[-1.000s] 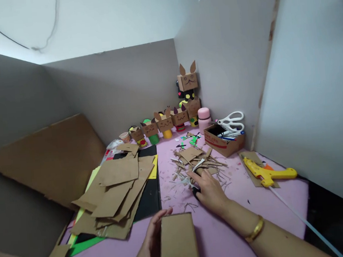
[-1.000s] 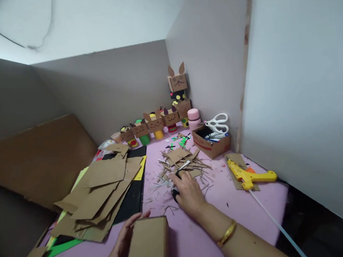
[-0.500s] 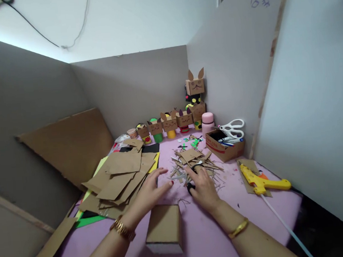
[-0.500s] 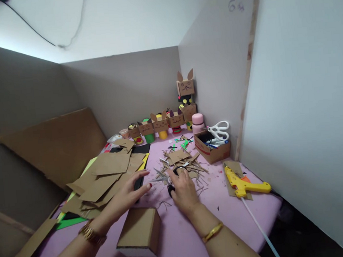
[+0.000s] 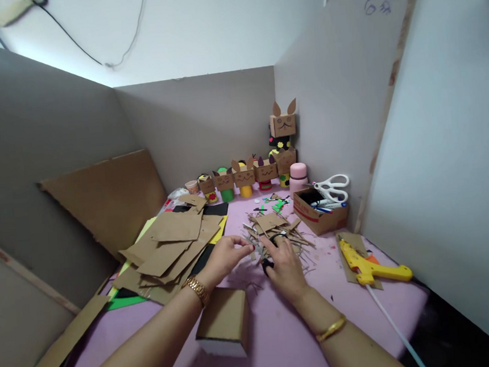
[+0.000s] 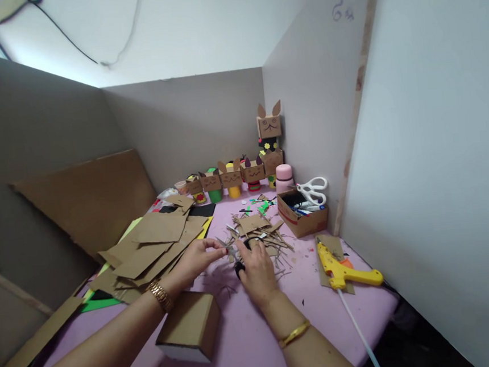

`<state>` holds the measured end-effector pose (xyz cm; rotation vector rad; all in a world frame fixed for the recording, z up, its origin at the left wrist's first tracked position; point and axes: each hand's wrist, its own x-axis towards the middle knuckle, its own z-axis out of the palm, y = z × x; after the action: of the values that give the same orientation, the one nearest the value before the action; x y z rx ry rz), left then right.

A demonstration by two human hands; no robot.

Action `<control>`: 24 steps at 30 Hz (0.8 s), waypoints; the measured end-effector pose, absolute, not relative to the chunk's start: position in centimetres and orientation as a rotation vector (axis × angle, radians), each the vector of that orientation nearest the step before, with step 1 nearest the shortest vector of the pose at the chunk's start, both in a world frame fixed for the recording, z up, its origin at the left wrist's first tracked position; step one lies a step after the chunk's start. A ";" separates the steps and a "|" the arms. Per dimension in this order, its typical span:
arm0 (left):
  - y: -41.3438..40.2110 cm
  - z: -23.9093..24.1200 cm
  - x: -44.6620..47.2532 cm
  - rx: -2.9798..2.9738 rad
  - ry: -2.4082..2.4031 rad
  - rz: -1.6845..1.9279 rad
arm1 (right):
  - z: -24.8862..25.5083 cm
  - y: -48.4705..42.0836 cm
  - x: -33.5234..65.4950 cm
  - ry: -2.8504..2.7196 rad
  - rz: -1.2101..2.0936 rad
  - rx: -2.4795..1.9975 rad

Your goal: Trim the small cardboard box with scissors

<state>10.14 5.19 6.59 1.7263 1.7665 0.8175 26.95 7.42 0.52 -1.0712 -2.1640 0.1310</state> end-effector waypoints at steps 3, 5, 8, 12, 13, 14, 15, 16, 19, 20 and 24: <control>5.2 6.7 10.0 1.676 1.781 0.833 | 0.4 7.6 26.8 -2.153 0.132 -1.070; 5.2 6.9 9.9 1.646 1.795 0.866 | 0.4 7.7 26.8 -2.135 0.132 -1.085; 5.2 7.6 9.3 1.606 1.827 0.954 | 0.2 7.9 26.7 -2.102 0.138 -1.114; 5.4 8.6 8.3 1.537 1.896 1.141 | 0.1 8.2 26.8 -2.067 0.144 -1.147; 5.5 8.7 8.1 1.520 1.916 1.184 | 0.1 8.2 26.8 -2.059 0.143 -1.155; 5.7 8.7 8.0 1.505 1.937 1.218 | 0.1 8.3 26.8 -2.053 0.142 -1.162; 5.9 8.6 7.8 1.492 1.957 1.237 | 0.0 8.3 26.8 -2.048 0.139 -1.167; 6.1 8.4 7.7 1.480 1.977 1.240 | 0.0 8.3 26.8 -2.044 0.135 -1.170; 6.5 7.6 7.6 1.461 2.010 1.166 | -0.1 8.4 26.7 -2.040 0.120 -1.172; 6.6 7.3 7.6 1.464 2.006 1.122 | -0.2 8.4 26.7 -2.040 0.115 -1.170; 6.4 7.1 7.6 1.511 1.925 0.946 | -0.5 8.5 26.6 -2.041 0.093 -1.165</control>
<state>7.63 6.36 7.06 1.5114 1.9249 0.9463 26.65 8.53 -0.47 -1.1645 -2.0408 0.0935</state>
